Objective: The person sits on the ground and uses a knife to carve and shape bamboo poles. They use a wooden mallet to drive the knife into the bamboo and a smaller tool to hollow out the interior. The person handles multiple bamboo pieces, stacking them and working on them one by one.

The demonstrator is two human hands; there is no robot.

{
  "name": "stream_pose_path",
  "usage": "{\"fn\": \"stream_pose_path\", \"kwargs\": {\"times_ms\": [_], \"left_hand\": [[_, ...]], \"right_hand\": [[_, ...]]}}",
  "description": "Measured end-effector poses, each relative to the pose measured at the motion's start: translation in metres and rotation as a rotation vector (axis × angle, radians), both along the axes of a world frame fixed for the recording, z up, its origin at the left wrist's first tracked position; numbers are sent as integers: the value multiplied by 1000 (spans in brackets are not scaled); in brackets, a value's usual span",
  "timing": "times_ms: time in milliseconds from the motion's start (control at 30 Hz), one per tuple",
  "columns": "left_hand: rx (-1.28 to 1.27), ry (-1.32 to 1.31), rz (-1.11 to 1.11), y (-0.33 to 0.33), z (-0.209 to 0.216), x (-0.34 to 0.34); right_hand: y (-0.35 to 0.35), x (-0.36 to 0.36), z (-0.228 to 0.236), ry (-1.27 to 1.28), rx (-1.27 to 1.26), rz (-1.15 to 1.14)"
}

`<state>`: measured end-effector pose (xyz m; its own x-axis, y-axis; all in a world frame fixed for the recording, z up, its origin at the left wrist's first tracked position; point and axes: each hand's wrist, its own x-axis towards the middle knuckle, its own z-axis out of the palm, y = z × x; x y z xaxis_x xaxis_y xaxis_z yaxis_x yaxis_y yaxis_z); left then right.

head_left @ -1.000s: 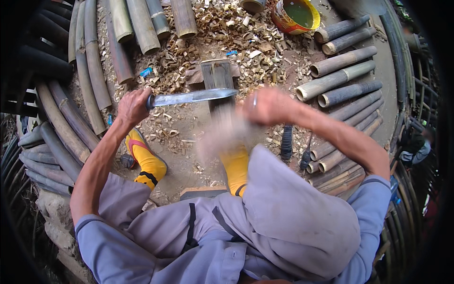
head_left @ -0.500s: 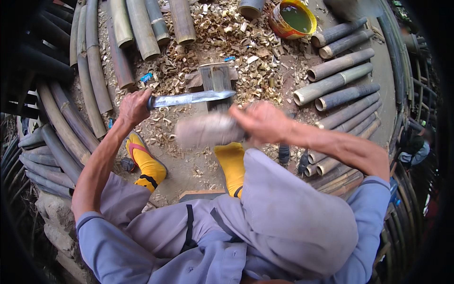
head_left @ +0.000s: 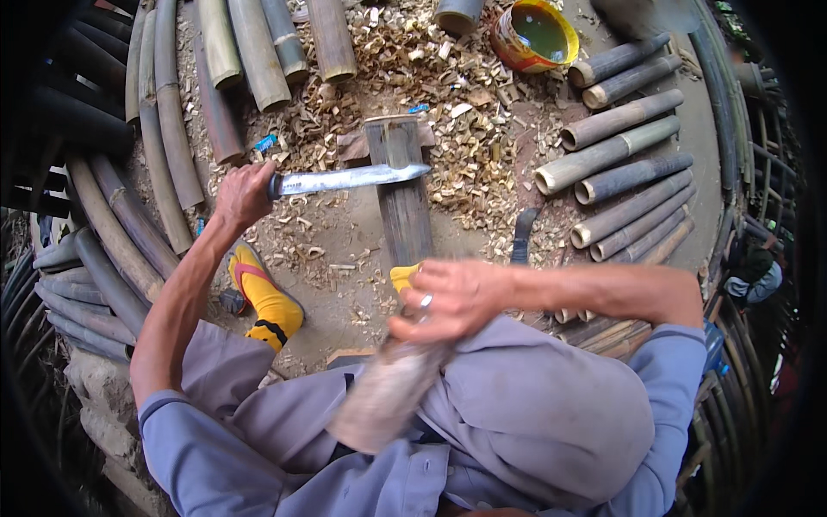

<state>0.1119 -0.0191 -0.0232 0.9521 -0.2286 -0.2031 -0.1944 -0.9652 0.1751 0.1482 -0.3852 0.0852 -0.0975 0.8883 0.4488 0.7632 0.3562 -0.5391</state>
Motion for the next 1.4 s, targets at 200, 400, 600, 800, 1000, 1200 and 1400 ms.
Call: {"fn": "stream_pose_path", "kwargs": {"times_ms": [200,400,600,800,1000,1200,1400], "left_hand": [[22,5,9,-2,3,2],[25,-1,-5,-4,6,6],[33,-47,51,-5,4,-1],[-38,-70,209,-42,20,-46],[-498,701,446,-95,124,-73],[-377,186,230,-91,122,56],[-84,36,-30,-182,103,228]], "right_hand": [[-12,82,-26,-297,-866,-363],[-4,43,-17,-48,-79,67],[-28,97,-21,-204,-1005,-531],[-82,2,-71,696,-630,-1226],[-127,-47,-93,817,-1019,-1503],[-109,-54,-95,874,-902,-1496],[-107,-61,-105,877,-867,-1495]]}}
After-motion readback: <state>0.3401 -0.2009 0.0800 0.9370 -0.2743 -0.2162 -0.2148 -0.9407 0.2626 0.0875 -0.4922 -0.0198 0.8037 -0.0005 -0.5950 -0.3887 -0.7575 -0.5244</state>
